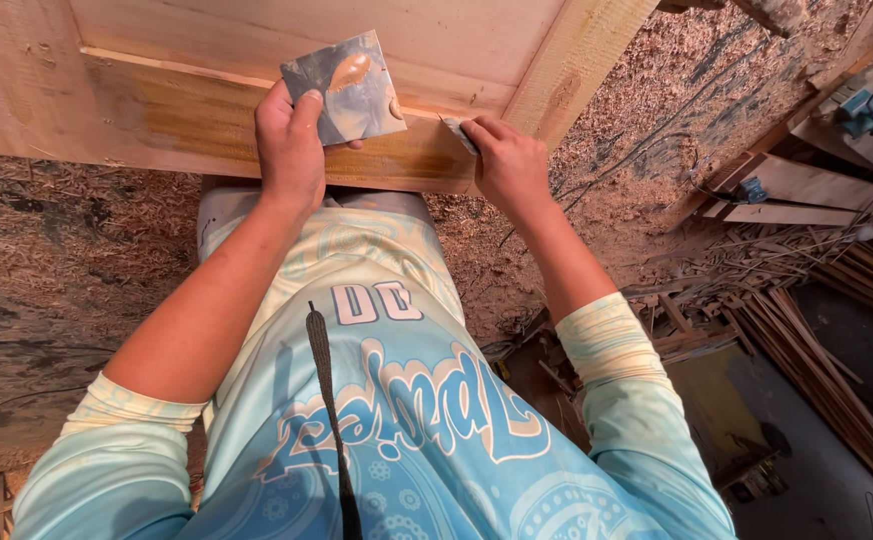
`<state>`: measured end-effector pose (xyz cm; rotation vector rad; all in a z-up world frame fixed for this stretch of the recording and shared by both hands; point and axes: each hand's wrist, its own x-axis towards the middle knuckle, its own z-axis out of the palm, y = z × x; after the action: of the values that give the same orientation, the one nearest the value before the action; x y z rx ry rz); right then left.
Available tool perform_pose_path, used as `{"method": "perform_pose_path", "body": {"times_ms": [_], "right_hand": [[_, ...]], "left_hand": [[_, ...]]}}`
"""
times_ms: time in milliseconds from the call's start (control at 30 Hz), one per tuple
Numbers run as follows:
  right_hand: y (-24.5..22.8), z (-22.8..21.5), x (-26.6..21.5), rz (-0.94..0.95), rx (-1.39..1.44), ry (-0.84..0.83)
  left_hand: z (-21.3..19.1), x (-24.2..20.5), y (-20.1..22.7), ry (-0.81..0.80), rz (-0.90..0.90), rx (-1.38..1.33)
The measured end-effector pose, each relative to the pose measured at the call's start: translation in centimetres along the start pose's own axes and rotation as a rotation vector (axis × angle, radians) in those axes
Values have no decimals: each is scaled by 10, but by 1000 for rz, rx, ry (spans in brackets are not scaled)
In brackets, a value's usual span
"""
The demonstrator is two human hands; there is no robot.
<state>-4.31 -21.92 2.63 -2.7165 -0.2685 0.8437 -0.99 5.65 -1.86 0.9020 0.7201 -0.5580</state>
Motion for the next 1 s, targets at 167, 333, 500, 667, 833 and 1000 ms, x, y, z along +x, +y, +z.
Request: {"method": "perform_pose_path", "body": {"times_ms": [167, 333, 500, 667, 833, 1000], "right_hand": [[24, -21, 20, -16, 56, -266], [41, -50, 19, 97, 127, -68], [19, -43, 12, 191, 299, 190], [-30, -24, 8, 71, 598, 371], [-88, -7, -4, 62, 741, 557], [-81, -9, 9, -73, 551, 163]], "left_hand": [[0, 0, 6, 1, 18, -7], [-2, 2, 9, 28, -4, 11], [-3, -4, 2, -8, 21, 54], [7, -2, -1, -5, 26, 60], [21, -1, -2, 43, 41, -62], [13, -2, 7, 94, 2, -209]]}}
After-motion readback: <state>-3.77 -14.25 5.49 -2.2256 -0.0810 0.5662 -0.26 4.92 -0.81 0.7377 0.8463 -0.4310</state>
